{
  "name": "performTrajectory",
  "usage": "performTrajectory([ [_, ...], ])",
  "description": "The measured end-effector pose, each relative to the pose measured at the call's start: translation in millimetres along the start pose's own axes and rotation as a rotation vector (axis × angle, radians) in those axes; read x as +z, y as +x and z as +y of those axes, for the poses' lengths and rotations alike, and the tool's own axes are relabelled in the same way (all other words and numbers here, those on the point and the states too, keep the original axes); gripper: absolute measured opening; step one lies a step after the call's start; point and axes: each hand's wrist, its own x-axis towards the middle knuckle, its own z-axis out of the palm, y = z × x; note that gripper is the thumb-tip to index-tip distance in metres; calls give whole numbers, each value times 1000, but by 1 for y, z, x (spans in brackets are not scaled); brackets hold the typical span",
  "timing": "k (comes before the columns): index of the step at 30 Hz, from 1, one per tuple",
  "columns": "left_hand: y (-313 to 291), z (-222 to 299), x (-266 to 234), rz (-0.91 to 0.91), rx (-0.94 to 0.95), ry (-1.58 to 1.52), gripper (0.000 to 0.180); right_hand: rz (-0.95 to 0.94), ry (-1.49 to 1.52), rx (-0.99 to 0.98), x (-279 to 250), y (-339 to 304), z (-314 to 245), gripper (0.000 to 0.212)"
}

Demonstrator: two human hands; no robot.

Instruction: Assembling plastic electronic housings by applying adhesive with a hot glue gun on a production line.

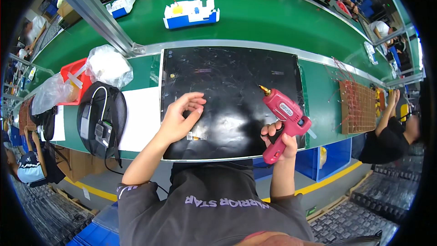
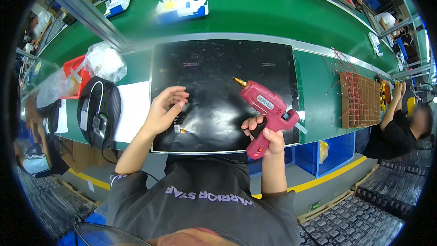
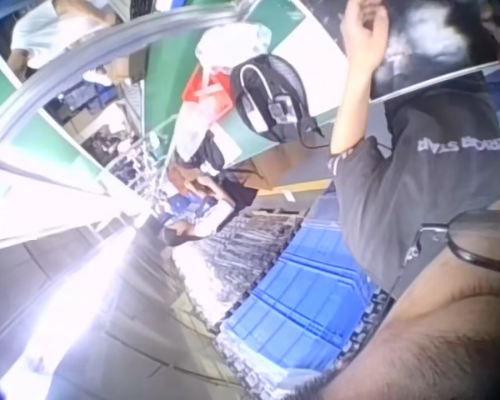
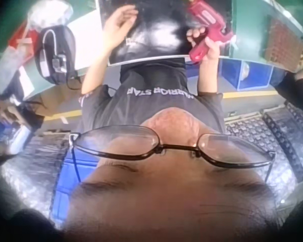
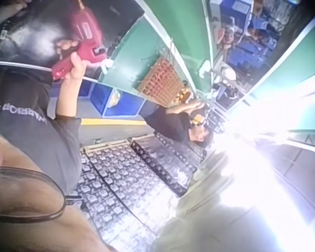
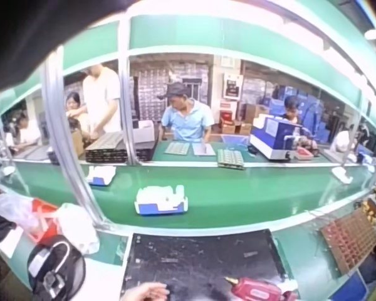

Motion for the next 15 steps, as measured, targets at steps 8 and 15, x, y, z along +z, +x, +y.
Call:
performTrajectory([
  [8,66,43,33,200,626,874,56,-36,4,45,-1,-6,6,32],
  [15,80,-5,15,58,570,683,13,-2,-40,21,4,-8,3,32],
])
